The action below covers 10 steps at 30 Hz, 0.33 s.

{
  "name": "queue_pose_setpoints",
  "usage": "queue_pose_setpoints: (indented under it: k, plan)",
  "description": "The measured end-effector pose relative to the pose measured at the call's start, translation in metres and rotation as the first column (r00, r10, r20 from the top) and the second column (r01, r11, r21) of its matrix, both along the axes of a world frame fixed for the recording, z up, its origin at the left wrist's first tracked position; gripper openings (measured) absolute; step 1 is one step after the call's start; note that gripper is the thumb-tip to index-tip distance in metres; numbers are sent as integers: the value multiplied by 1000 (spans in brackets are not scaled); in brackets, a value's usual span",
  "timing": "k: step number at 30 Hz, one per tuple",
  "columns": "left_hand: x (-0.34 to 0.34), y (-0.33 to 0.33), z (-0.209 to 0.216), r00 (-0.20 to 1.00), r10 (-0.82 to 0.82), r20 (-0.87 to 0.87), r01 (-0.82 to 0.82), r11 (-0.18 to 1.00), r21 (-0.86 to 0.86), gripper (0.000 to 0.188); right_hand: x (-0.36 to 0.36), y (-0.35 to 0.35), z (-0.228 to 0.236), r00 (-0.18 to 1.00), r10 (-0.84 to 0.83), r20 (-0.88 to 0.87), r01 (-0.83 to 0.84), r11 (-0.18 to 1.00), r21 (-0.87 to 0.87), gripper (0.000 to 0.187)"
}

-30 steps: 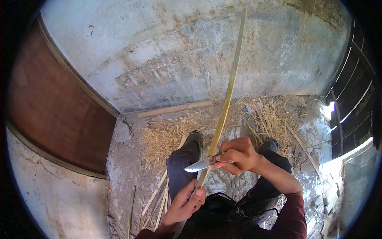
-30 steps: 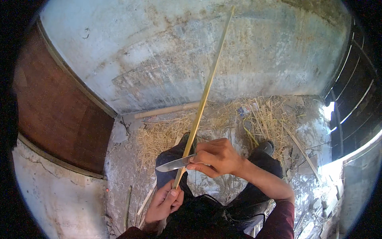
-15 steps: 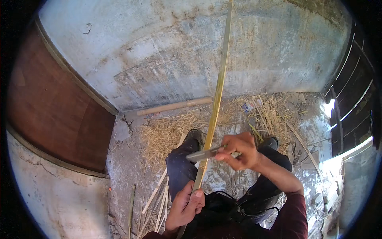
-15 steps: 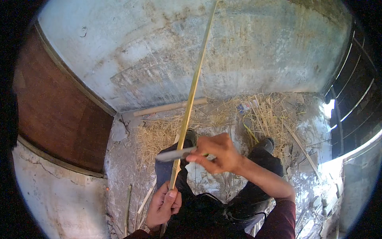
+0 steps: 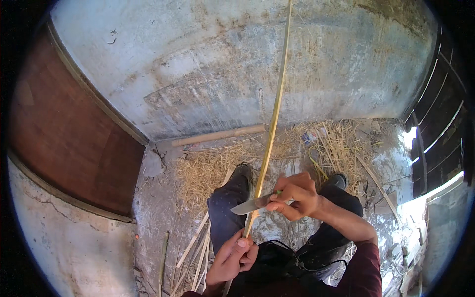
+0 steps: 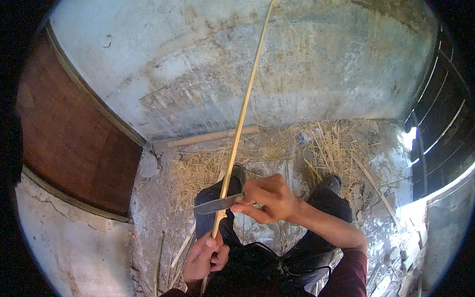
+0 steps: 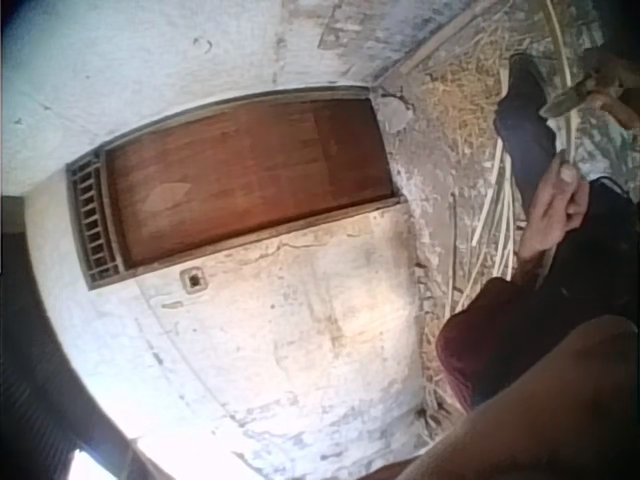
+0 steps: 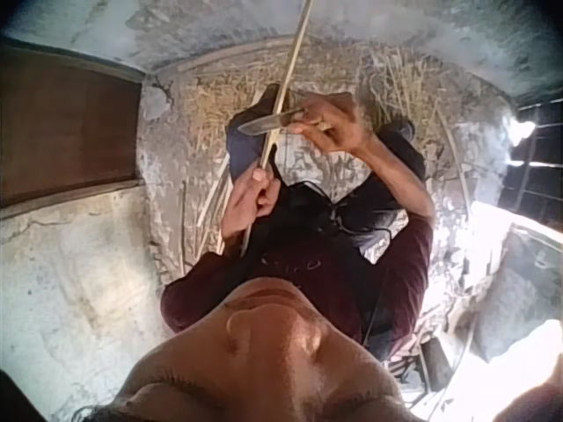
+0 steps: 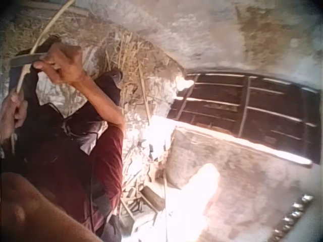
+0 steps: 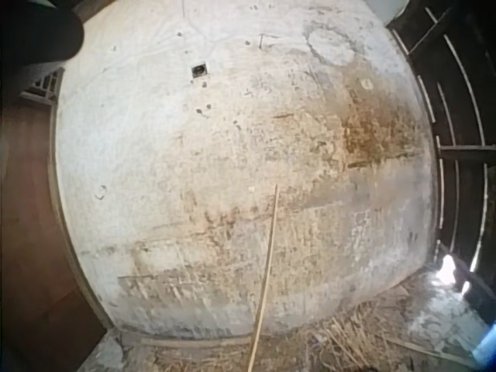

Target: The person shaves a thin strip of bamboo using a knife, holding the bamboo strip in one hand and the knife in the other.

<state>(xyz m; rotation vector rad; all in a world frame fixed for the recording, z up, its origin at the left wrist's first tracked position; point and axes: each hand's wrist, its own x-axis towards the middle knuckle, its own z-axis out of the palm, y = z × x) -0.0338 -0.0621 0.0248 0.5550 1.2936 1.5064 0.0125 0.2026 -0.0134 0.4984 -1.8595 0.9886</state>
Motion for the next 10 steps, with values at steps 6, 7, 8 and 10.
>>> queue_pose_setpoints:
  k: [6, 7, 8, 10]
  plan:
    - [3, 1, -3, 1000, -21, 4, 21, 1000, 19, 38, -1, 4, -2, 999, -46, -26, 47, 998, 51, 25]
    - [4, 1, -3, 999, -21, 27, 21, 1000, 13, 38, -4, 4, -3, 998, -39, -42, 41, 998, 49, 25]
    - [5, 0, -2, 999, -21, 49, 21, 1000, 8, 38, -5, 4, -3, 998, -32, -58, 35, 998, 46, 25]
    - [6, 0, 0, 997, -28, 76, 27, 1000, 6, 38, -2, 4, 4, 997, -50, -61, 54, 996, 64, 24]
